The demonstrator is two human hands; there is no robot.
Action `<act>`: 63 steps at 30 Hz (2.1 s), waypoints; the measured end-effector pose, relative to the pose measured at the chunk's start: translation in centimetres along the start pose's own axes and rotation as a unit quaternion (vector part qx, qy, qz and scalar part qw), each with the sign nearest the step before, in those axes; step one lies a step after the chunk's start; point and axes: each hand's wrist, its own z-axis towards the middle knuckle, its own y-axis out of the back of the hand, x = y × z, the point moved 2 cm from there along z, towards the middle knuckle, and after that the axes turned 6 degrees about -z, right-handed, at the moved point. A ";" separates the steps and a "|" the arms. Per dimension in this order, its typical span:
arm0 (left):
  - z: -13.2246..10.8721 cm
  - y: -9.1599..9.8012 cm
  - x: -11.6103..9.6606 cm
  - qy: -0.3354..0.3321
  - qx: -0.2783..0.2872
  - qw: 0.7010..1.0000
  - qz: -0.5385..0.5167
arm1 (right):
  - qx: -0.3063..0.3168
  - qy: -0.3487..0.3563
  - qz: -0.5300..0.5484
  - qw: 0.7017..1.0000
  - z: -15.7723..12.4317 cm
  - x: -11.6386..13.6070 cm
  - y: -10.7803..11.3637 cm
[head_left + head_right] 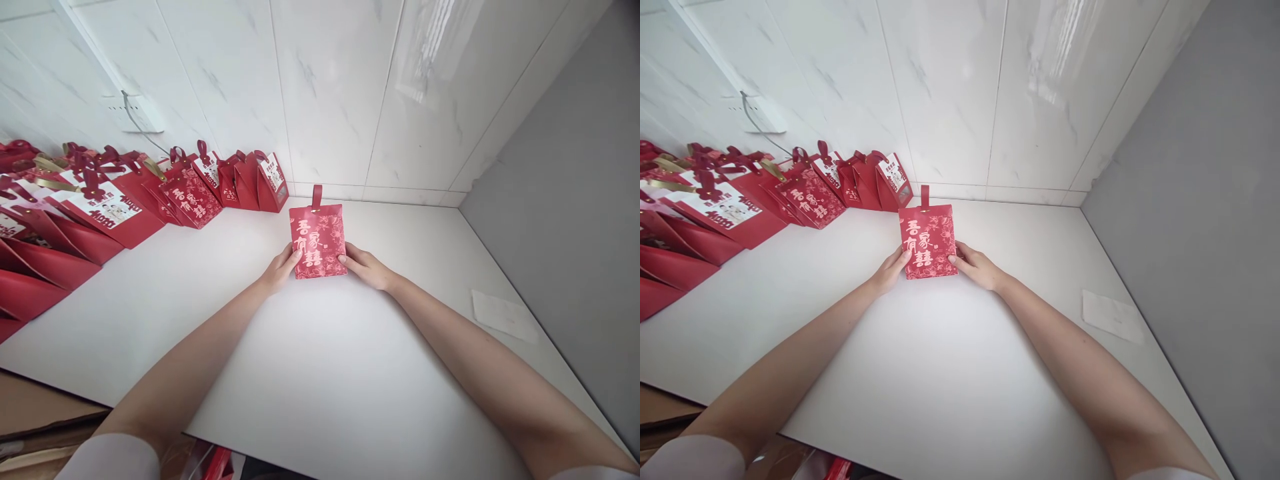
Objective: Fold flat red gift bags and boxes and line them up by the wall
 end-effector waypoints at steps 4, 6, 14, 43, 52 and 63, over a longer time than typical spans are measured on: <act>0.1 0.1 0.3 -0.007 -0.009 1.000 0.013 | 0.000 -0.002 -0.002 1.000 0.0 -0.3 0.0; 0.1 0.1 0.4 -0.007 -0.008 1.000 0.010 | -0.001 0.000 -0.008 1.000 0.0 -0.2 0.0; 0.0 0.3 0.2 0.008 -0.006 1.000 0.020 | -0.004 0.007 -0.009 1.000 0.0 0.2 0.1; 0.0 0.0 -0.2 0.004 -0.005 1.000 0.018 | -0.006 0.004 -0.002 1.000 0.0 -0.1 0.0; 0.0 0.1 0.1 -0.004 -0.004 0.999 0.031 | -0.007 0.005 -0.001 1.000 0.0 -0.6 0.0; 0.0 0.2 0.2 -0.004 -0.005 1.000 0.023 | -0.008 0.003 -0.007 1.000 0.0 -0.7 0.0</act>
